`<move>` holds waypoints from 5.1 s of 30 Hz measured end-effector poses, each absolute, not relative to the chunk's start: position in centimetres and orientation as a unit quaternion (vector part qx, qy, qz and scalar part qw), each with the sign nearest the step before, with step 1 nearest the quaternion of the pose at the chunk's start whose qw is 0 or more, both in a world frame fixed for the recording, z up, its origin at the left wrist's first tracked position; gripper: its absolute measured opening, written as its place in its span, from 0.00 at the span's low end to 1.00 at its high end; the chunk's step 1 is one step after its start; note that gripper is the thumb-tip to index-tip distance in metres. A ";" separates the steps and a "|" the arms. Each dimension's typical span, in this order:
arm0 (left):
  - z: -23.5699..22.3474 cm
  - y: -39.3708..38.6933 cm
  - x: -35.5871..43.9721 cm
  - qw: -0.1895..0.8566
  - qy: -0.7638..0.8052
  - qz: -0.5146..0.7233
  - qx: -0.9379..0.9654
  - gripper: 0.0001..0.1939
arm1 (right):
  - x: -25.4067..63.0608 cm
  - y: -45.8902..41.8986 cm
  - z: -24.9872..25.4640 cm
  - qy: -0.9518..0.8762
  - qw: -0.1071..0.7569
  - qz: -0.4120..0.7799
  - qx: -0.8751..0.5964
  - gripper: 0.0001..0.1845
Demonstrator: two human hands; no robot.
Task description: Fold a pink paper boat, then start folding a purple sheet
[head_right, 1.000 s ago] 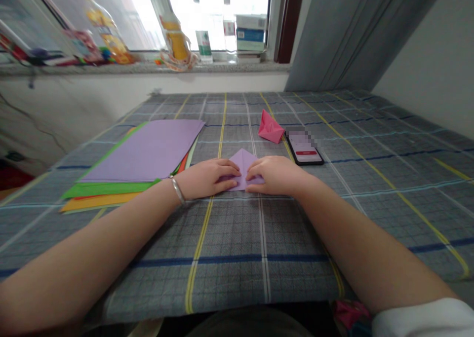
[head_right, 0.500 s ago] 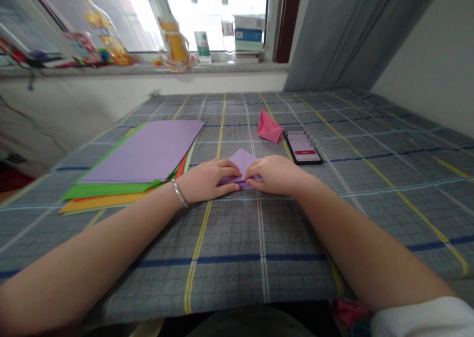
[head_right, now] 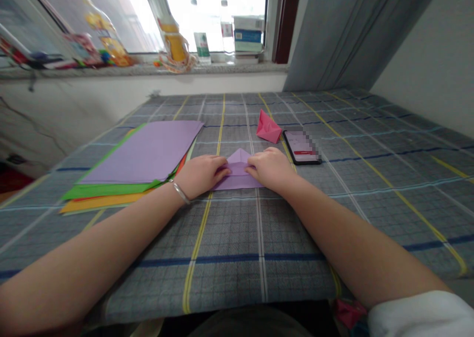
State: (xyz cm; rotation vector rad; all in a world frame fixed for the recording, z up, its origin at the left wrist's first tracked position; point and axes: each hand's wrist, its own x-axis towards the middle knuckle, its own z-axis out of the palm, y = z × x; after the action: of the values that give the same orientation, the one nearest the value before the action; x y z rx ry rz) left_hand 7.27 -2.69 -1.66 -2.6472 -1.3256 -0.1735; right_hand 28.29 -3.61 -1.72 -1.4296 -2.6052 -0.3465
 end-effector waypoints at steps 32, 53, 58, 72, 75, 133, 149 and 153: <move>-4.6 -1.1 7.8 0.004 -0.233 -0.113 -0.966 0.17 | 28.3 -1.1 -4.5 -0.812 0.124 -0.051 -0.567 0.14; -4.2 -1.3 8.0 0.011 -0.276 0.024 -0.961 0.29 | 33.5 -0.4 -1.9 -0.711 0.115 0.222 -0.658 0.14; -4.5 -1.2 7.9 0.022 -0.264 0.010 -0.964 0.27 | 33.5 -0.4 -1.9 -0.701 0.113 0.242 -0.661 0.13; -4.5 -1.8 7.8 0.075 -0.266 -0.094 -0.956 0.32 | 34.7 -0.8 -0.8 -0.677 0.030 0.384 -0.628 0.10; -4.6 -1.7 7.8 0.079 -0.275 -0.079 -0.955 0.31 | 34.9 -0.8 -0.7 -0.685 -0.014 0.355 -0.635 0.08; -4.7 -0.8 7.0 -0.003 -0.244 0.018 -0.970 0.29 | 31.0 0.4 -4.6 -0.808 0.152 0.094 -0.562 0.10; -4.5 -0.4 7.2 -0.068 -0.255 0.010 -0.964 0.28 | 31.6 -1.5 -2.2 -0.914 0.140 0.078 -0.373 0.12; -4.6 0.2 7.0 -0.102 -0.239 -0.013 -0.966 0.24 | 31.1 -1.6 -2.7 -0.921 0.118 0.052 -0.367 0.13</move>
State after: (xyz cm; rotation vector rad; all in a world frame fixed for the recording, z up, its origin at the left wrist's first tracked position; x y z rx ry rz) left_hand 6.98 0.16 -4.56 -3.2468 -0.8047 -0.0440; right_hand 31.06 -1.65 -2.74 -1.0729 -2.6960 0.1515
